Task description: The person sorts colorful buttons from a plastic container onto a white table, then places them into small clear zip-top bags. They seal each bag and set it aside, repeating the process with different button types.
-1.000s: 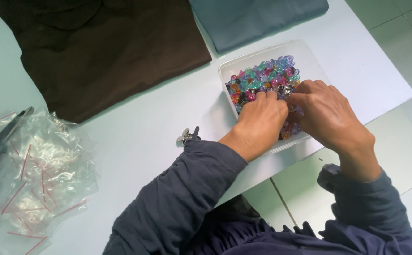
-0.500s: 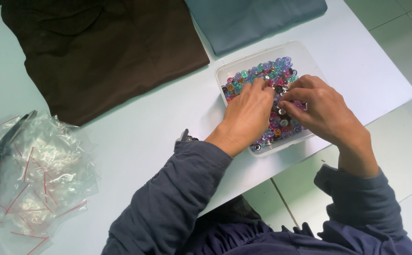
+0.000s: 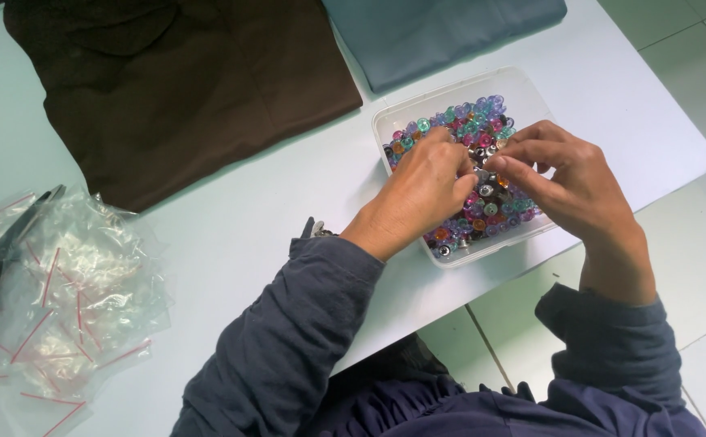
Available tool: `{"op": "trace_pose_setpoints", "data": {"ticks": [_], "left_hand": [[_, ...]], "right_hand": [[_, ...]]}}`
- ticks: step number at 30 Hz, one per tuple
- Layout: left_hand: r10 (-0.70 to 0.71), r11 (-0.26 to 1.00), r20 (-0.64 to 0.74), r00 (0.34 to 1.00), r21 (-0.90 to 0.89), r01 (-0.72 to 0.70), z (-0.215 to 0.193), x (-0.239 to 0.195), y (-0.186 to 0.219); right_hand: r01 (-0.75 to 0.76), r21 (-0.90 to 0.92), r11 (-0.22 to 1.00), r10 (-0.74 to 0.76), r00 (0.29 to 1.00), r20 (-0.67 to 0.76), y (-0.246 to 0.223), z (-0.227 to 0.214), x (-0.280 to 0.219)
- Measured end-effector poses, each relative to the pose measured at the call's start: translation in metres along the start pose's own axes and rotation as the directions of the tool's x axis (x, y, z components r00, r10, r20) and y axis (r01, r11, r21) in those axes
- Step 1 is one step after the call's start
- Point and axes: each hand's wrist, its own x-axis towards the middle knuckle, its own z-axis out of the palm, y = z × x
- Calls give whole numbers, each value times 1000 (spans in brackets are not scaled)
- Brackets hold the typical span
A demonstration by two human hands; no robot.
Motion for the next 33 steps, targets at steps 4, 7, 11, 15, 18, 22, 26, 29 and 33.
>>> {"op": "trace_pose_setpoints", "data": {"ticks": [4,7,11,15,18,22,26,29,33], "left_hand": [[13,1000,-10,1000,-11,-13,-2,0,-1],[30,999,-33,999,-9,-31,-11,-9,3],[122,989,-83,989,91,-115,-43,-43,13],[110,977,-16,994,186,-105,-85,-91,16],[26,963,71,997,268,-45,-109,-126,3],[-109,937,113,988,343,64,-109,-155,-28],[-63,918,49,997,395,39,-107,-171,-43],[-57,911,14,998,410,46,-99,-175,-51],[-38,901,7,999,432,32,-91,-173,-55]], "right_hand": [[-41,-37,998,42,999,26,-8,0,-3],[28,-47,998,-27,1000,7,-15,4,-6],[137,12,991,-136,989,-62,-47,19,-15],[303,-20,953,-303,949,-83,-89,44,-19],[426,-132,895,-436,898,-60,-112,74,-20],[521,-106,847,-526,850,-23,-129,119,-22],[425,-192,885,-438,898,-31,-112,160,-25],[393,-247,886,-408,913,-9,-101,173,-24],[368,-253,895,-377,926,11,-100,178,-21]]}}
